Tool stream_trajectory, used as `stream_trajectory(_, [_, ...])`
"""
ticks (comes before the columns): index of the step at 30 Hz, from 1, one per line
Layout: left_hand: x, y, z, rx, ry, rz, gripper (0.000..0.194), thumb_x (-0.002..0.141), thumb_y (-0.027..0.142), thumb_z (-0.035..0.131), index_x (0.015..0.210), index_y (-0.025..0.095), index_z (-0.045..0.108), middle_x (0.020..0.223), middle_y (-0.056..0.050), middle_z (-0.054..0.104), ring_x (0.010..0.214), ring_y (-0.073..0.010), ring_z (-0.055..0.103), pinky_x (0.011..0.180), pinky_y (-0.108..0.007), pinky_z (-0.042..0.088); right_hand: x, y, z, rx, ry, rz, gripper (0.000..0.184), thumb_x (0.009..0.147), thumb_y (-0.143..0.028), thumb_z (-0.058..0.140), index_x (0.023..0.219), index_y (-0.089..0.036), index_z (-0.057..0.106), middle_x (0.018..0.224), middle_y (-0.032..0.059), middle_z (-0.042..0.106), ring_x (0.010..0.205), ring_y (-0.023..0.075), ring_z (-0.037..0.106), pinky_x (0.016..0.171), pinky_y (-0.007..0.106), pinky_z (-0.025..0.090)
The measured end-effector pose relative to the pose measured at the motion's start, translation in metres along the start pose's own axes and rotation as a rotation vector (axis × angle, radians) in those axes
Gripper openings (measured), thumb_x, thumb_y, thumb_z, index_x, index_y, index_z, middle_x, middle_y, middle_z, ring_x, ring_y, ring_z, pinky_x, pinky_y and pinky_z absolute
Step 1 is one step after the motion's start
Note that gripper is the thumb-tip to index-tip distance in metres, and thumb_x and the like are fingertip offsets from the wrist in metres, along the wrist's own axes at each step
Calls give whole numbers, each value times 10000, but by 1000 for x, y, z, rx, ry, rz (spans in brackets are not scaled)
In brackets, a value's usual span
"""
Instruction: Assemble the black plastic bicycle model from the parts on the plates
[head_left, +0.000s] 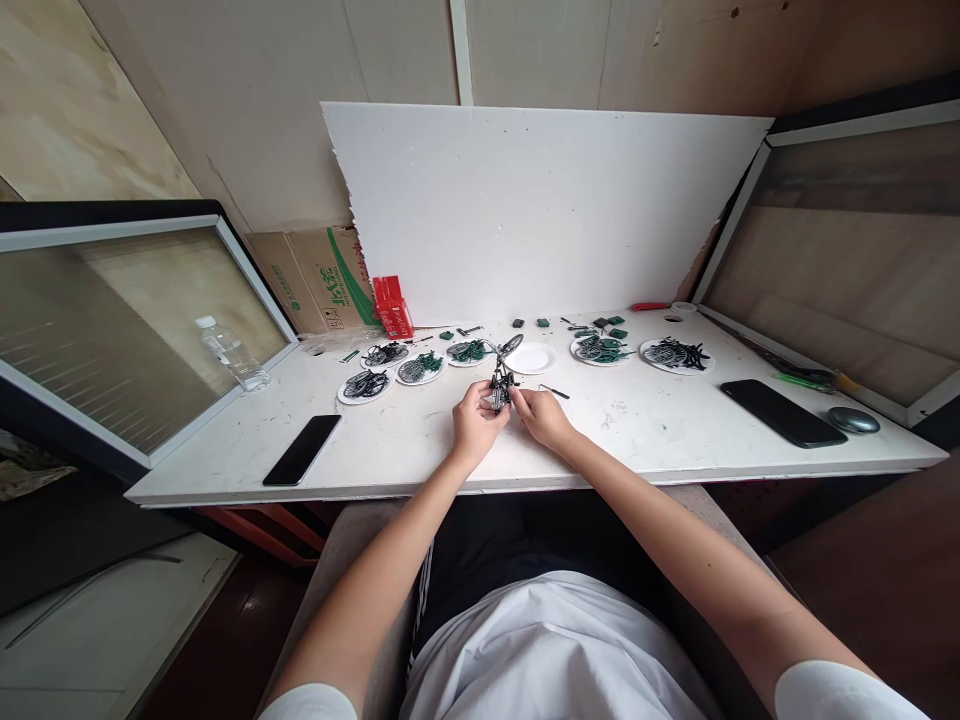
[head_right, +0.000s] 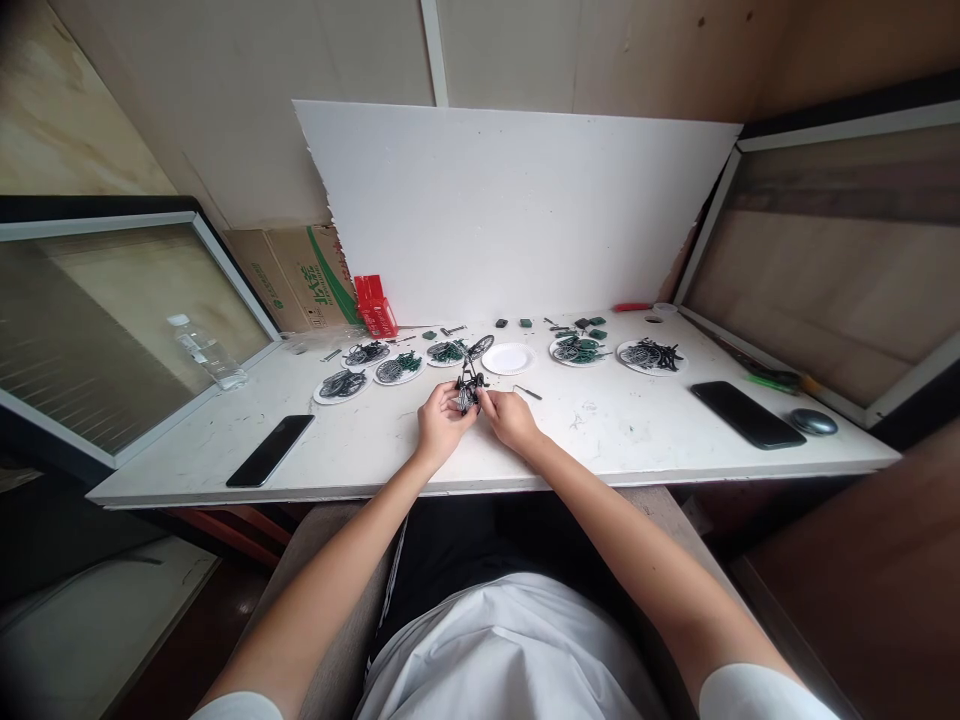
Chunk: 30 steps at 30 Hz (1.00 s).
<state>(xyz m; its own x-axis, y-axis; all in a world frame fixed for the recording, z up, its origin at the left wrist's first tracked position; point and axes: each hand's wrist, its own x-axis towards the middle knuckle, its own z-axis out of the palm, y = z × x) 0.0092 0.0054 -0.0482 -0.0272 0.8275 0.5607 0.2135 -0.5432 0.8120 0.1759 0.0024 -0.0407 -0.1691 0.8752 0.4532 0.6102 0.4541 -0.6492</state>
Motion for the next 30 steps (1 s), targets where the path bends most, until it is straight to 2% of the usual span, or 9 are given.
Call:
stream_trajectory(3, [0, 0, 1, 1, 12, -3, 462, 754, 202, 833, 1190, 201, 679, 1063, -89, 782, 739, -124, 691, 683, -247, 624, 0, -1, 0, -14, 25, -6, 570, 1117, -557, 292, 663, -249, 445, 621, 38, 618, 589, 206, 550, 631, 319, 371])
stream_trajectory(9, [1, 2, 0, -33, 25, -34, 467, 764, 190, 844, 1195, 190, 663, 1083, -113, 783, 768, -141, 721, 711, -266, 638, -1, 0, 1, -28, 95, -10, 328, 1060, -483, 442, 850, -245, 525, 743, 31, 667, 676, 207, 587, 651, 294, 386])
stream_trajectory(12, [1, 3, -1, -50, 18, -42, 474, 765, 194, 849, 1198, 183, 657, 1085, -121, 782, 789, -154, 737, 727, -281, 645, -1, 0, 1, 1, 93, -42, 290, 1054, -455, 444, 879, -241, 531, 776, 33, 676, 704, 206, 603, 674, 293, 404])
stream_trajectory(21, [0, -1, 0, -9, 13, -19, 487, 769, 211, 831, 1221, 189, 652, 1091, -112, 780, 796, -151, 737, 715, -268, 640, 1, 2, 0, -8, 36, -58, 452, 1089, -532, 370, 739, -252, 429, 665, 22, 599, 611, 195, 519, 618, 302, 354])
stream_trajectory(30, [0, 0, 1, 9, 4, 18, 469, 764, 210, 828, 1205, 200, 667, 1056, -96, 779, 762, -141, 709, 690, -260, 633, 0, 0, 1, -13, 35, -42, 485, 1099, -540, 345, 721, -251, 439, 654, 26, 606, 598, 193, 518, 603, 306, 344])
